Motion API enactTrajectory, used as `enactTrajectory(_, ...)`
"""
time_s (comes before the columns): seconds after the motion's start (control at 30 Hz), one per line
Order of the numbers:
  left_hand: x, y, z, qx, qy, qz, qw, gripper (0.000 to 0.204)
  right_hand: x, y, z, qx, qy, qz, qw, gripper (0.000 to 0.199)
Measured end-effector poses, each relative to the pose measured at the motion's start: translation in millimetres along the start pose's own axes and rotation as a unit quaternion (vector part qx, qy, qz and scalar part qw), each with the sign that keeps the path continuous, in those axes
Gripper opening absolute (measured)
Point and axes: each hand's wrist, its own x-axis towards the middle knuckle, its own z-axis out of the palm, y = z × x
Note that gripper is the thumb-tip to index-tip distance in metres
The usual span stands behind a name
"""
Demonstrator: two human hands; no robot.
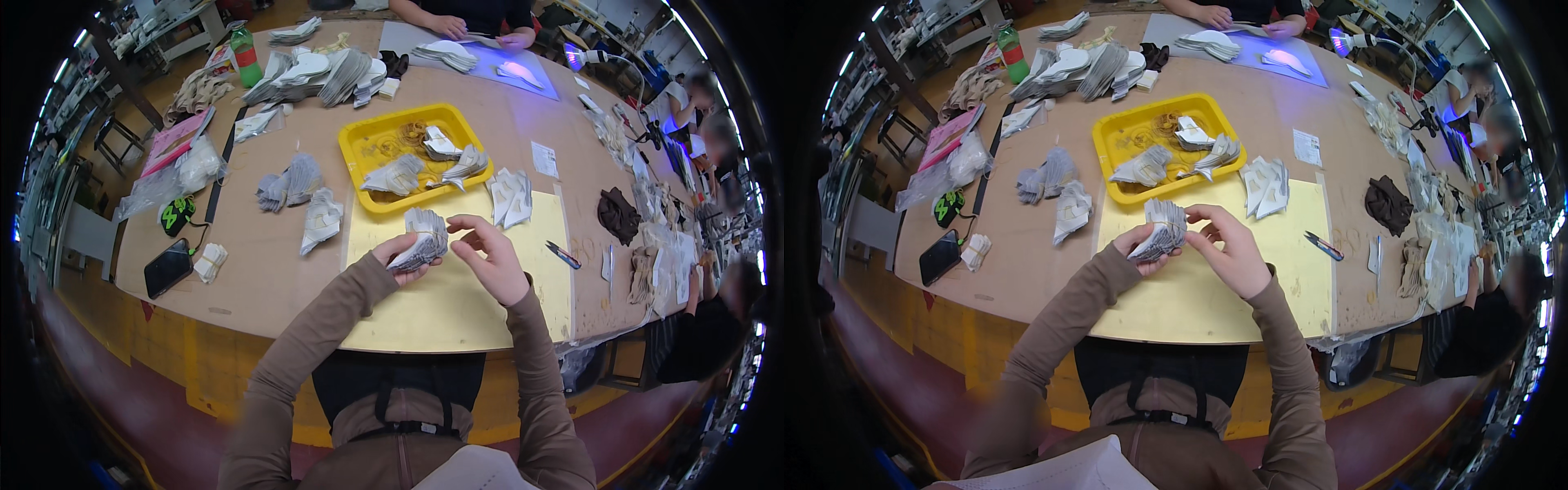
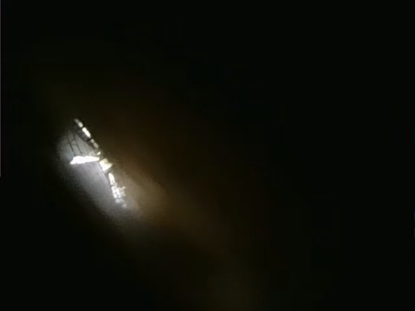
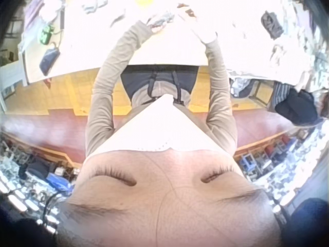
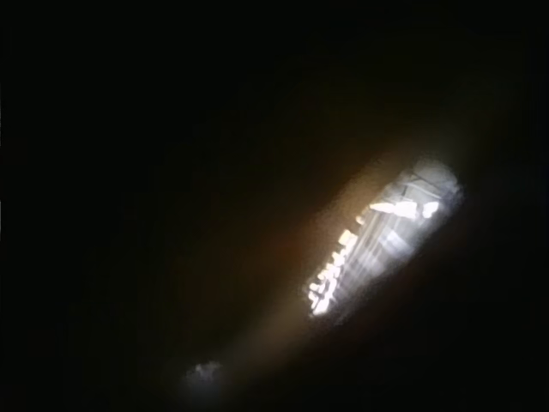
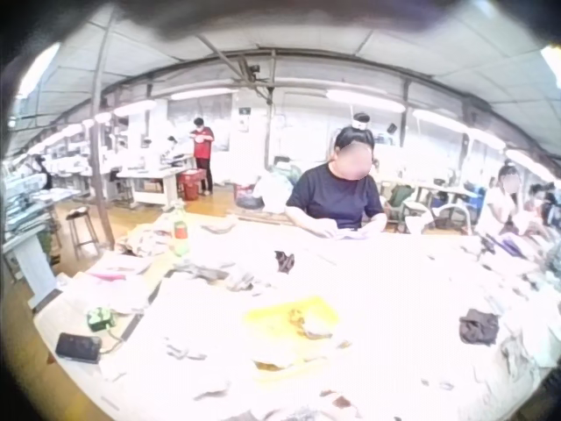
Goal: The person folds small fabric items at a workbench, repeatedly picking them up, aligning edges, and placing them into a yellow tray. The person also handles a small green and black device, manipulating its cable.
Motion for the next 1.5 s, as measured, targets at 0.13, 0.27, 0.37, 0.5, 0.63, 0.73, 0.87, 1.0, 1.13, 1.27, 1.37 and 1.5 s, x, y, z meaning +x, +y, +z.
enactTrajectory(0.13,-2.7,-1.0,-3.1,-0.023,0.014,0.027,0.999,0.050,12.1,-12.9,9.7,-0.064,-0.020,-0.043,0.997,0.046)
enactTrajectory(0.27,4.7,1.3,-4.1,0.148,-0.012,0.119,0.982,0.055,25.1,-14.1,14.5,-0.088,-0.037,0.014,0.995,0.051)
enactTrajectory(0.37,5.4,1.7,6.6,0.107,-0.037,0.175,0.978,0.054,36.1,-11.1,12.4,-0.078,-0.071,0.034,0.994,0.052)
enactTrajectory(0.5,11.0,2.0,-11.2,0.048,-0.021,0.191,0.980,0.054,48.2,-10.9,15.9,-0.035,-0.043,0.006,0.998,0.050)
enactTrajectory(0.63,13.6,7.2,-13.3,-0.060,-0.012,0.151,0.987,0.062,75.4,-6.9,13.9,0.052,-0.028,0.028,0.998,0.047)
enactTrajectory(0.73,11.4,10.8,-2.9,-0.087,-0.007,0.107,0.990,0.067,117.1,-0.1,11.3,0.085,0.003,-0.002,0.996,0.047)
enactTrajectory(0.87,21.5,7.1,-17.9,0.011,0.004,0.083,0.997,0.054,188.3,15.6,16.0,0.051,-0.003,0.056,0.997,0.045)
enactTrajectory(1.0,38.5,-1.8,-42.6,0.139,0.014,0.074,0.987,0.042,239.5,54.7,38.1,0.162,-0.044,0.208,0.964,0.045)
enactTrajectory(1.13,35.5,-2.8,-25.7,0.149,0.022,0.065,0.987,0.035,242.0,77.8,39.9,0.046,-0.038,0.190,0.980,0.054)
enactTrajectory(1.27,37.7,-3.6,-28.7,0.164,0.035,0.062,0.984,0.034,236.9,78.8,22.0,-0.150,-0.009,0.002,0.989,0.057)
enactTrajectory(1.37,32.6,-2.4,-23.7,0.170,0.039,0.058,0.983,0.033,216.3,46.3,0.7,-0.124,-0.063,0.030,0.990,0.058)
enactTrajectory(1.5,31.8,-5.4,-18.9,0.183,0.036,0.063,0.980,0.031,182.2,40.3,-9.9,-0.203,-0.157,0.066,0.964,0.070)
